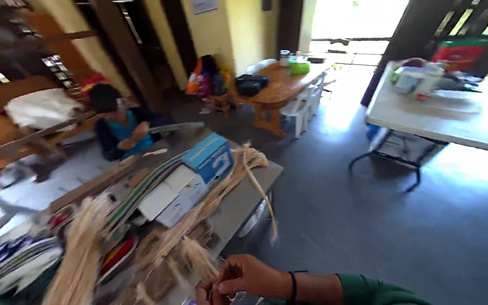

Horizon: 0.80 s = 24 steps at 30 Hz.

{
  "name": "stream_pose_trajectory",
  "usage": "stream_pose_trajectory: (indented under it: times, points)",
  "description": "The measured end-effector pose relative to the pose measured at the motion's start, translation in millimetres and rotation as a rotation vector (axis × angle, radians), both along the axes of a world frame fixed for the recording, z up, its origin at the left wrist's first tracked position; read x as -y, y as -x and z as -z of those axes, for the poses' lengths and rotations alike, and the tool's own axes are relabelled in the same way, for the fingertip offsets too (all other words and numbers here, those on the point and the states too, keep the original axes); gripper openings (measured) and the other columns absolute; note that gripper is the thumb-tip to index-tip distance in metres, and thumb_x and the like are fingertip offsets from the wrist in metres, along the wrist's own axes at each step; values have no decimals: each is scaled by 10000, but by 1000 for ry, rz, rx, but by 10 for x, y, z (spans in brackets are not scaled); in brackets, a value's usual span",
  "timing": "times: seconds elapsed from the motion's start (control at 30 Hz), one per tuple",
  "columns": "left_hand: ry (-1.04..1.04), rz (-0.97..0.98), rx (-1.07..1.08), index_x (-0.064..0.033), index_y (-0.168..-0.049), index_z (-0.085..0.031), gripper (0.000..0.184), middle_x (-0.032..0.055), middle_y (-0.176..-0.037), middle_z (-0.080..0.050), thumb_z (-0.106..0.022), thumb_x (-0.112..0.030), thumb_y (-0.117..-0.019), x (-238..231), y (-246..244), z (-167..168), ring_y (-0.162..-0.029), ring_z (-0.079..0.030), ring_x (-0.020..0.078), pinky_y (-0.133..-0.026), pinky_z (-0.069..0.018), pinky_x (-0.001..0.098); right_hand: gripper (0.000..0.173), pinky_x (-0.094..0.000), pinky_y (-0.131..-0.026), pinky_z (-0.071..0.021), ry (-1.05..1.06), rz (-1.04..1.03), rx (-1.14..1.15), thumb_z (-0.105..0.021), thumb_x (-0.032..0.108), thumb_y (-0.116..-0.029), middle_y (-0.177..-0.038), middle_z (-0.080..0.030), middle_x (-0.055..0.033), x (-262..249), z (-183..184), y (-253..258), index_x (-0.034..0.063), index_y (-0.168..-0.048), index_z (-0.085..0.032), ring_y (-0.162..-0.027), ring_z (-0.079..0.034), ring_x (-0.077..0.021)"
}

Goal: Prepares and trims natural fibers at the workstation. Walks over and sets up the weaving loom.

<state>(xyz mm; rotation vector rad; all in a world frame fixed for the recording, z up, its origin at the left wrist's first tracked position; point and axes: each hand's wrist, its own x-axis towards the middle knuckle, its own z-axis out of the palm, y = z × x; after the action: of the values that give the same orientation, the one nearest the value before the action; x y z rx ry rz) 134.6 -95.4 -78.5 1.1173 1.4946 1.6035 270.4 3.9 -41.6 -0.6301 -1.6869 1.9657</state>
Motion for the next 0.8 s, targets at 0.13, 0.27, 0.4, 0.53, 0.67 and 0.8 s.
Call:
stream_pose_trajectory:
  times: [0.13, 0.27, 0.4, 0.53, 0.67, 0.8]
  points:
    - [35, 154, -36, 86, -1197, -474, 218, 86, -1006, -604, -417, -73, -1059, -361, -551, -96, -784, -652, 63, -716, -607, 273, 369, -383, -826, -605, 99, 267, 0, -717, 223, -975, -1010, -692, -117, -69, 80, -584, -25, -1216, -587, -872, -701, -181]
    - [-1, 345, -136, 71, -1168, -515, 210, 82, -913, -622, -462, -93, -1047, -540, -839, -97, -727, -629, 82, -657, -573, 262, 219, -354, -802, -619, 209, 479, -66, -682, 143, -989, -966, -719, -82, 34, 40, -1002, -15, -1131, -629, -827, -718, -157]
    - [-40, 520, -283, 42, -1152, -553, 204, 59, -860, -642, -492, -113, -1035, -638, -884, -96, -641, -615, 82, -595, -561, 262, 172, -341, -767, -631, 86, 703, -57, -683, 118, -984, -934, -739, -86, 234, 88, -1163, -24, -1079, -682, -796, -726, -154]
    - [-30, 742, -255, 50, -1154, -569, 197, 78, -904, -672, -509, -89, -1028, -651, -844, -106, -689, -677, 123, -653, -614, 308, 140, -287, -731, -611, -232, 982, 84, -697, 135, -972, -900, -738, -45, 582, 201, -1116, 19, -1044, -729, -763, -699, -101]
    - [6, 953, -263, 7, -1138, -621, 196, 66, -986, -684, -575, -130, -1005, -559, -840, -55, -814, -694, 115, -741, -617, 300, 137, -247, -740, -608, -392, 1161, 265, -707, 164, -969, -925, -718, -39, 1006, 251, -1115, 45, -1029, -739, -795, -690, -80]
    - [-23, 1097, -263, -9, -1098, -670, 186, 64, -1019, -694, -620, -146, -982, -359, -899, 70, -896, -698, 113, -799, -613, 299, 129, -225, -717, -616, -505, 1303, 426, -694, 177, -967, -928, -700, -32, 1433, 298, -1072, 59, -1005, -730, -795, -691, -65]
